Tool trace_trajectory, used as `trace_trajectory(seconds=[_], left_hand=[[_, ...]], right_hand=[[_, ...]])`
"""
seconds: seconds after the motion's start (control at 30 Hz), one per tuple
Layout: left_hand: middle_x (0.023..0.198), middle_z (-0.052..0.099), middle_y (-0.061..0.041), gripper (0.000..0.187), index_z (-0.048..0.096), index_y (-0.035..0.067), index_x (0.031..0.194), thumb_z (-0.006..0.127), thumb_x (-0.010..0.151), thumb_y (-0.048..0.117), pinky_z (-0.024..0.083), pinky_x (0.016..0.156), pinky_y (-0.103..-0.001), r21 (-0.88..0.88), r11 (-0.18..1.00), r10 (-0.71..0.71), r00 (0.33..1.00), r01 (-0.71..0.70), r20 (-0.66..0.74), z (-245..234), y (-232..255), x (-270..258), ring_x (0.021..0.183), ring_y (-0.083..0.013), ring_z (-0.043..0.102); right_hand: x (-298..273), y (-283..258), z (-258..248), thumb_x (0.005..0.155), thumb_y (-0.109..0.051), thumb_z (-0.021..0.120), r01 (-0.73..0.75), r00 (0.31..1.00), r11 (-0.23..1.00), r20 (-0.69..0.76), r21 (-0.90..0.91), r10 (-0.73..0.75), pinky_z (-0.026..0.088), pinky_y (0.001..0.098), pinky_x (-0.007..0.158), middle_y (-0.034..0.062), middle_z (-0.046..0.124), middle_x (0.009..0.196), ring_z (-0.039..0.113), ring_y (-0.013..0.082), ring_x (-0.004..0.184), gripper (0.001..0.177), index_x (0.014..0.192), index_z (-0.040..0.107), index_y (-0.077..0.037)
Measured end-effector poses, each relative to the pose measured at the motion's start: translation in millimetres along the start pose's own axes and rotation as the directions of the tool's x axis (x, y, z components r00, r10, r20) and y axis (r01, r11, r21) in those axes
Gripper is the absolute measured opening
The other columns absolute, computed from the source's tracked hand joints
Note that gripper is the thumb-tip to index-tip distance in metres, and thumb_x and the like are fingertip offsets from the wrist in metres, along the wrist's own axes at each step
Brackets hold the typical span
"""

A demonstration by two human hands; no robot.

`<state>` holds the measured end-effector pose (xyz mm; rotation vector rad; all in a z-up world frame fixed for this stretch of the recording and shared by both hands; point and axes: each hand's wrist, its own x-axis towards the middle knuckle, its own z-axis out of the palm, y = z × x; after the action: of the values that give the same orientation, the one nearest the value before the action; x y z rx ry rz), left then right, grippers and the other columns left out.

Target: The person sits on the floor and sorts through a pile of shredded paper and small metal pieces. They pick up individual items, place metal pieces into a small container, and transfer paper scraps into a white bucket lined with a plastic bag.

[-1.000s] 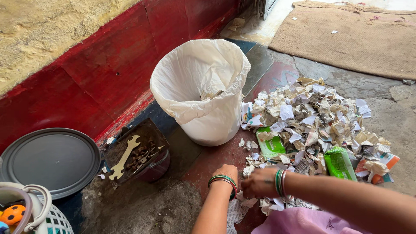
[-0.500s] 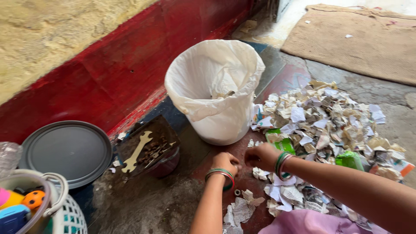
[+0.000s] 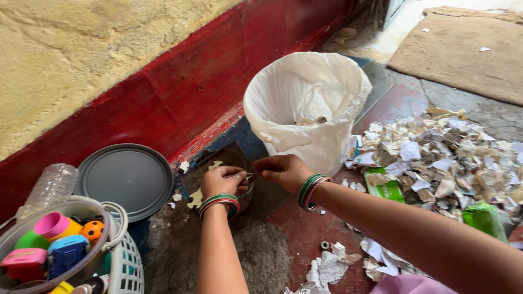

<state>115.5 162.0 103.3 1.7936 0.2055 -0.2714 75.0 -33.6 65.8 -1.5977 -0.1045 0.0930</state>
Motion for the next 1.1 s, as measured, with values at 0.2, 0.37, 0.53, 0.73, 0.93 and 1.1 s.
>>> trace_trajectory(seconds=[0.2, 0.37, 0.53, 0.73, 0.93, 1.1], left_hand=[[0.091, 0.08, -0.014, 0.026, 0.074, -0.001, 0.11, 0.076, 0.085, 0.002, 0.065, 0.059, -0.032, 0.081, 0.996, 0.035, 0.994, -0.026, -0.105, -16.1, 6.1, -14.0, 0.069, -0.0176, 0.077], [0.084, 0.08, -0.008, 0.019, 0.081, 0.006, 0.105, 0.076, 0.086, 0.008, 0.06, 0.054, -0.029, 0.279, 0.957, 0.141, 0.968, -0.079, -0.209, -10.5, 26.9, -28.8, 0.064, -0.0132, 0.075], [0.077, 0.078, -0.008, 0.015, 0.081, 0.005, 0.098, 0.078, 0.083, 0.007, 0.054, 0.047, -0.029, 0.291, 0.929, 0.223, 0.973, -0.23, 0.057, 24.3, 17.3, -23.8, 0.055, -0.0138, 0.07], [0.08, 0.078, -0.011, 0.019, 0.077, 0.002, 0.092, 0.071, 0.075, -0.003, 0.063, 0.056, -0.038, 0.515, 0.842, -0.087, 0.901, -0.162, 0.425, 94.9, -78.9, -2.9, 0.061, -0.0237, 0.076], [0.096, 0.079, -0.008, 0.034, 0.081, 0.012, 0.097, 0.092, 0.067, 0.025, 0.059, 0.08, -0.036, 0.825, 0.424, -0.442, 0.709, -0.375, 0.549, 131.5, -165.4, -18.6, 0.083, -0.0205, 0.075], [0.09, 0.078, -0.01, 0.034, 0.079, 0.006, 0.097, 0.092, 0.068, 0.019, 0.06, 0.072, -0.038, 0.851, 0.463, -0.595, 0.624, -0.249, 0.506, 147.2, -174.9, -47.3, 0.077, -0.0195, 0.073]], right_hand=[[1.7, 2.5, 16.4, 0.092, -0.005, 0.065, -0.074, 0.997, 0.997, -0.002, -0.008, 0.074, 0.055, 0.028, 0.101, 0.0069, 0.075, 0.123, 0.071, 0.0128, 0.113, 0.037, 0.129, 0.069, -0.004], [-1.5, 17.9, -2.4, 0.092, -0.002, 0.065, -0.069, 0.997, 0.997, -0.046, -0.029, 0.067, 0.056, 0.0283, 0.098, 0.0071, 0.077, 0.117, 0.072, 0.0129, 0.109, 0.033, 0.124, 0.072, -0.003], [-10.9, 38.7, -28.9, 0.089, -0.005, 0.068, -0.035, 0.998, 0.995, -0.046, -0.094, 0.03, 0.058, 0.0277, 0.093, 0.0059, 0.08, 0.109, 0.073, 0.0111, 0.1, 0.027, 0.115, 0.076, -0.003], [-68.1, 69.7, -51.1, 0.079, -0.012, 0.078, 0.059, 0.998, 0.727, 0.056, -0.684, -0.029, 0.06, 0.0343, 0.075, 0.008, 0.079, 0.088, 0.077, 0.0208, 0.078, 0.016, 0.094, 0.082, -0.014], [-138.4, 91.8, -57.5, 0.081, 0.0, 0.062, 0.339, 0.865, 0.61, 0.493, -0.716, 0.097, 0.058, 0.0409, 0.081, 0.0081, 0.071, 0.123, 0.072, 0.0289, 0.096, 0.042, 0.118, 0.074, -0.016], [-165.7, 109.9, -70.9, 0.083, -0.007, 0.062, 0.657, 0.725, 0.394, 0.682, -0.643, -0.096, 0.059, 0.0427, 0.08, 0.0142, 0.065, 0.133, 0.07, 0.0332, 0.104, 0.033, 0.113, 0.074, -0.015]])
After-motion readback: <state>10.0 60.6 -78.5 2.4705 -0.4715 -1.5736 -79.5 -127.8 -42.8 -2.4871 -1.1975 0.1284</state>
